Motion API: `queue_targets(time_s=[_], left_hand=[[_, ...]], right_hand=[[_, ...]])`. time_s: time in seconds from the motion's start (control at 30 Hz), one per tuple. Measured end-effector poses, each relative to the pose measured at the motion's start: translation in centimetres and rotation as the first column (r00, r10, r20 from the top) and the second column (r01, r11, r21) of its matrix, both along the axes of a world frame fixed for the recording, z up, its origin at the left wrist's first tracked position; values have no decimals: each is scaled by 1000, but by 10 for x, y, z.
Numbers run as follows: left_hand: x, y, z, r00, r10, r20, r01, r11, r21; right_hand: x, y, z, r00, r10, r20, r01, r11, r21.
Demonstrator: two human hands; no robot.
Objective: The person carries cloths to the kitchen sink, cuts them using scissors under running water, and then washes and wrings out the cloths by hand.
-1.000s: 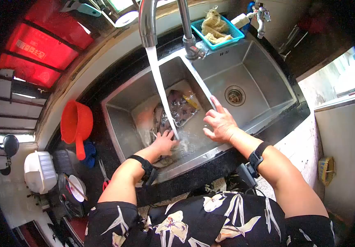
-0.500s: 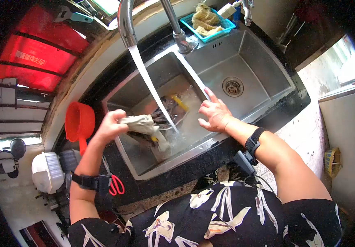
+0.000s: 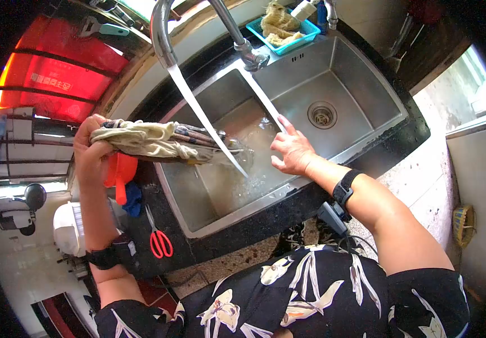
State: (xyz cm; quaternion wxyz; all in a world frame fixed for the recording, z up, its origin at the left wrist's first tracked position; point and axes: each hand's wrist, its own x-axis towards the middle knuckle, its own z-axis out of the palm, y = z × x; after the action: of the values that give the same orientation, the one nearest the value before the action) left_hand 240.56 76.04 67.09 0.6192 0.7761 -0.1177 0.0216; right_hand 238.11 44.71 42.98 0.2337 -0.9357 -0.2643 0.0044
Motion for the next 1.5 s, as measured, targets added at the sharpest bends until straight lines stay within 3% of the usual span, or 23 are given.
queue_targets(time_s=[0.03,0.1,0.13,0.23,0.27,0.33,0.37,0.43,0.47,0.57,0.63,0.67,0.7,0.73,0.8,0.83,0.9,0.97,1.07,1.23,1.37,1.43,1.5], left_hand=[[0,-4,-6,1000,0,0,0,1000,1],[-2,-12,-30,976,217,-12,-216,960,-178],[2,-2,-50,986,161,-51,-166,978,-128],[10,-7,-129,951,154,-268,-226,939,-261],[15,0,-172,938,115,-327,-199,951,-238],[9,-13,-209,848,87,-523,-85,996,27],[10,-21,-216,786,50,-617,23,994,110],[1,-32,-220,823,38,-566,175,932,317],[3,-34,-207,797,-19,-604,255,917,308],[12,-34,-180,974,102,-201,-1,892,452],[25,-49,-124,995,92,39,-99,970,223],[28,-61,-92,986,131,103,-142,984,108],[32,-69,-64,978,181,100,-188,979,72],[39,-77,-46,959,185,214,-205,976,73],[51,-100,-18,796,197,572,-417,864,283],[58,-103,-14,796,202,571,-422,861,283],[70,-106,-10,769,84,633,-496,704,509],[75,-101,-7,738,108,666,-536,694,481],[77,-91,-4,838,205,505,-488,697,526],[89,-75,-8,806,176,566,-525,655,544],[94,-63,-10,829,163,534,-475,709,521],[102,-56,-11,789,158,594,-545,626,557],[110,-50,-13,802,180,569,-532,647,546]], right_hand=[[0,0,1,1000,0,0,0,1000,1],[0,1,2,1000,-7,-11,7,1000,3],[0,1,3,1000,-6,-10,6,1000,2],[1,1,4,1000,1,-3,-1,1000,-7],[1,1,4,1000,-2,11,2,1000,-16],[0,2,3,1000,0,26,0,1000,-27],[0,2,2,999,8,41,-8,1000,-24],[1,2,2,999,13,51,-11,999,-44],[2,2,2,999,15,49,-13,1000,-25],[2,1,0,998,27,58,-27,1000,-12],[2,1,-2,993,44,108,-35,996,-88],[2,1,-2,992,50,113,-40,995,-89],[2,1,-2,995,44,92,-36,996,-87],[1,1,-2,997,38,71,-32,996,-86],[1,1,-2,997,39,74,-33,995,-89],[0,1,-2,997,36,75,-29,995,-90],[-1,2,0,997,30,68,-26,997,-66],[0,2,0,998,23,60,-21,999,-41],[0,3,-1,997,20,77,-18,1000,-24],[1,3,0,998,19,61,-18,1000,-15],[-1,4,2,997,27,75,-27,1000,1],[-1,5,2,996,33,80,-33,999,2],[-1,6,4,998,25,65,-24,999,-22]])
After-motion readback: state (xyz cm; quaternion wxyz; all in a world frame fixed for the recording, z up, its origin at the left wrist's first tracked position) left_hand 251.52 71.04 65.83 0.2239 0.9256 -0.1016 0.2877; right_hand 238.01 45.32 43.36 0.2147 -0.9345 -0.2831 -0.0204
